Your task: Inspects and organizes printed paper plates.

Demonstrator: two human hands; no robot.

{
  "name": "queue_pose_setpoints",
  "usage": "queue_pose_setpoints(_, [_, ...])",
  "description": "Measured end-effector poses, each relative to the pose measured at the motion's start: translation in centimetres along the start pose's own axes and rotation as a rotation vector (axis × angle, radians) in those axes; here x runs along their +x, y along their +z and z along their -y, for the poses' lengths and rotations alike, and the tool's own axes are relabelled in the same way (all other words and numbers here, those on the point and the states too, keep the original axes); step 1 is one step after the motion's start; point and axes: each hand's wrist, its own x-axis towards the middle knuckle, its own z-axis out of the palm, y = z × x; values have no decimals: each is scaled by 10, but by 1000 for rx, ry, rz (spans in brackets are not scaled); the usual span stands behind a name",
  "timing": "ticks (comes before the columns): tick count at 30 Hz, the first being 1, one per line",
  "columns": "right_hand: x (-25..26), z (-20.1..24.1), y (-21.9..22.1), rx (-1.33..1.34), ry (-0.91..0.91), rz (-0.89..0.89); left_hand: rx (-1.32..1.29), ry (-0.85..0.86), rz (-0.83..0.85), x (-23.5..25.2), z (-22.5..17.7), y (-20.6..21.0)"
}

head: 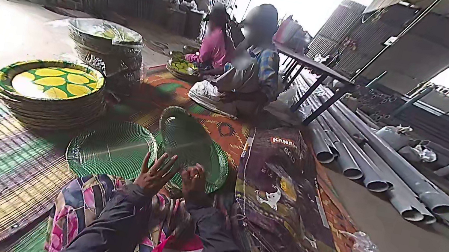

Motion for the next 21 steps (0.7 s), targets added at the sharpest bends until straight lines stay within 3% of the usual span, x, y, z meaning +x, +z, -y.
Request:
queue_pose_setpoints(2, [7,12,2,95,-1,201,-12,-111,126,0,0,-5])
queue_pose_setpoints(6, [-33,9,14,-9,316,602,60,-700,742,2,22,-15])
queue_pose_setpoints(8, [-48,2,8,-77,474,911,146,-929,1020,1,40,-10])
queue_pose_setpoints(10, [-59,-6,3,-106,547,1189,136,-1047,1253,-2,48,1])
queue_pose_setpoints(13, [-51,-5,-3,-126,565,1207,51,-1032,1398,-7,44,14])
queue_pose_setpoints(16, [-41,-1,-5,-121,592,1101,-62,-985,1303,-8,43,19])
queue_pose_setpoints(19, [-31,-2,-17,-150,675,1170,-156,-852,933,-13,38,13])
queue_pose_setpoints(21, [-18,-5,-25,-202,689,1164,-186,-621,650,-13,31,8])
